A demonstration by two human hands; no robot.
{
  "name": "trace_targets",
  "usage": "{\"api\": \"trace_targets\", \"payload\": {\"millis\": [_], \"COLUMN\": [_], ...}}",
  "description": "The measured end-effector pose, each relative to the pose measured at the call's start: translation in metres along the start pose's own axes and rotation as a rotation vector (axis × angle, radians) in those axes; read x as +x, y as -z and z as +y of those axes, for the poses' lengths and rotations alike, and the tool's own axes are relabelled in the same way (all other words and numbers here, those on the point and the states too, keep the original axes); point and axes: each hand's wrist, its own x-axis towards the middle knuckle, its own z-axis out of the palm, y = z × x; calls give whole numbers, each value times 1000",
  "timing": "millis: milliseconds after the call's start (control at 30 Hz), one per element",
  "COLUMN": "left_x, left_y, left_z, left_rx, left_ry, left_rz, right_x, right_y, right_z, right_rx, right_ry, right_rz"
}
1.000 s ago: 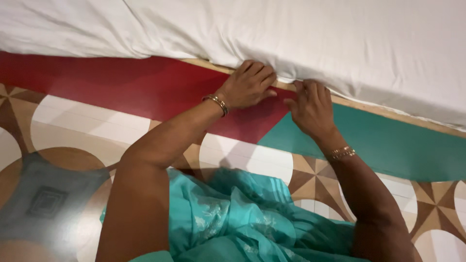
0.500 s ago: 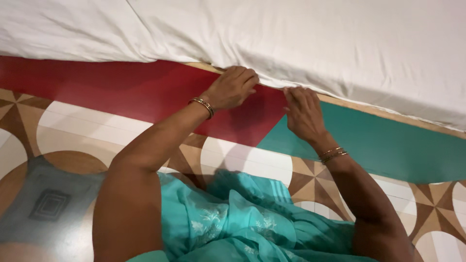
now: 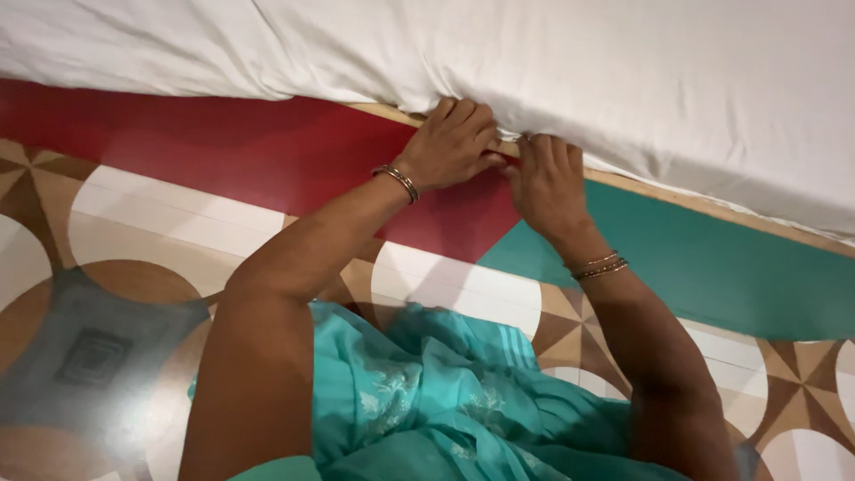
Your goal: The person smooths and tucks a white sheet into the side of a bed frame using their hands.
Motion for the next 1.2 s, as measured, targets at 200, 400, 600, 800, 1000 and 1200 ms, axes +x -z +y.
{"api": "trace_targets", "payload": {"millis": [200, 400, 600, 800, 1000, 1200], "left_x": [-19, -40, -47, -41, -43, -30], "left_y": [7, 33, 56, 41, 35, 28], "left_z": [-12, -54, -73, -75, -65, -31], "left_rx": [105, 177, 112, 164, 122, 51], "left_ry": [-140, -118, -127, -167, -69, -121], "left_rz": [44, 76, 132, 256, 214, 75], "right_x": [-18, -11, 25, 42, 23, -11], "right_y": [2, 0, -2, -6, -10, -7], "right_z": [5, -3, -41, -53, -49, 1], "right_rx": [25, 86, 40, 3, -127, -24], "right_ry": [55, 119, 117, 23, 151, 162], "right_rz": [3, -92, 18, -89, 64, -28]}}
